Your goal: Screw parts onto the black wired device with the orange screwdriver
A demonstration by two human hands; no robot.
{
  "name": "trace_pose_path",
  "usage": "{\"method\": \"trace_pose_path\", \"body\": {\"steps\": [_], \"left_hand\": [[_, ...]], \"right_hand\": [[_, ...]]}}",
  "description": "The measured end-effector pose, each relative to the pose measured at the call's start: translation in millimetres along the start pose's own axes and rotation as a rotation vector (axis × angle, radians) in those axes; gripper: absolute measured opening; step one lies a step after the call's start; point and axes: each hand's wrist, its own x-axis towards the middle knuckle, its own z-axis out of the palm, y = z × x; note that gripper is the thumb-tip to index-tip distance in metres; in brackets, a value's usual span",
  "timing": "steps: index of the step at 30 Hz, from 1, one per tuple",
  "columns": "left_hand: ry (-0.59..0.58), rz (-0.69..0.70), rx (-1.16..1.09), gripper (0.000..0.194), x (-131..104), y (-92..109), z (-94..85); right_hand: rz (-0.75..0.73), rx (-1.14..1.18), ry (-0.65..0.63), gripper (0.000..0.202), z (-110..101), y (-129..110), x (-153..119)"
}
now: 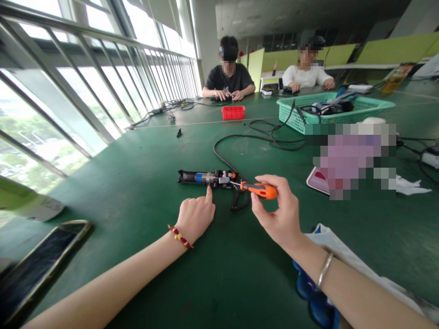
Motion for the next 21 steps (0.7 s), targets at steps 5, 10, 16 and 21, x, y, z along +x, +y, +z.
{"method": "trace_pose_path", "body": {"steps": [5,10,16,21], "left_hand": [[0.01,0.003,-0.004,0.052,-0.3,0.4,-0.3],[-0.003,0.008,-0.01,0.051,-0.5,-0.1,-1.8],[0.006,0.013,-0.004,0.051,-0.5,0.6,-1.4],[0.008,0.012,-0.002,0.051,-1.0,0.5,-1.6]], "right_hand": [[-0.011,0.016,0.022,0.025,0.7,0.4,0.5],[0.022,0.0,-0.02,0.016,-0.7,-3.7,1.3],[0.003,0.047,0.035,0.031,1.4,2.6,-0.6],[0.033,0.041,-0.05,0.017,-1.0,-2.5,1.4]]}}
